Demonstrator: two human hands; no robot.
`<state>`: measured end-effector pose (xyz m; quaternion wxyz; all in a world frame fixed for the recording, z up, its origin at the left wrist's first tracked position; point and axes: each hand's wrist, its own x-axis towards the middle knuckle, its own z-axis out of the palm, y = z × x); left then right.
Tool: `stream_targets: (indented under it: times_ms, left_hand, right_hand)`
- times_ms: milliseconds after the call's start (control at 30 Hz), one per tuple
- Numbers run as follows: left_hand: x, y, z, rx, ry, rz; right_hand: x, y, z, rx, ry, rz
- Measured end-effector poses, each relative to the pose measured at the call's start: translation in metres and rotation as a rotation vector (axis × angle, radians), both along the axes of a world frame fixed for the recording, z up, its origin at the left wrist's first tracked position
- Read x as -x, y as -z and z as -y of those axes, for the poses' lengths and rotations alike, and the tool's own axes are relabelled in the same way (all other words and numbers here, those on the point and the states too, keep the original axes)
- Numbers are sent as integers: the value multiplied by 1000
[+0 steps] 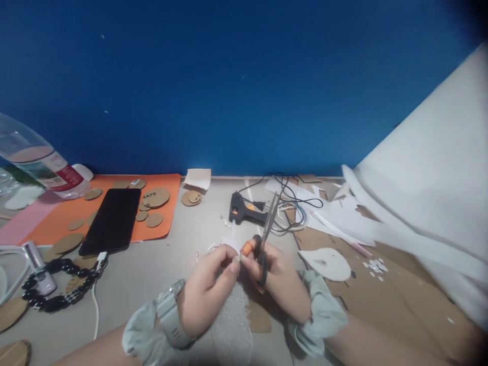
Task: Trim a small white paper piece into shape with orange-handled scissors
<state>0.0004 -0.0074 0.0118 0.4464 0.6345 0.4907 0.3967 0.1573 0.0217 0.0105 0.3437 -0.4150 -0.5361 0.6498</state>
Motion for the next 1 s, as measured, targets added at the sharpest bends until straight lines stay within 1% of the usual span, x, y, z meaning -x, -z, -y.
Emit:
stream_targets:
  times_ms: [200,367,767,1000]
  left_hand:
    - [-2,3,1,5,11,-82]
    - [-2,4,1,3,14,-68]
    - [-1,5,0,-11,-1,-49]
    - [0,4,0,-8,11,-14]
  right_hand:
    - [1,0,1,41,22,-25]
    - [1,-1,1,53,17,-23]
    - [0,-4,0,-18,11,29]
    - [0,-2,0,-41,-1,22]
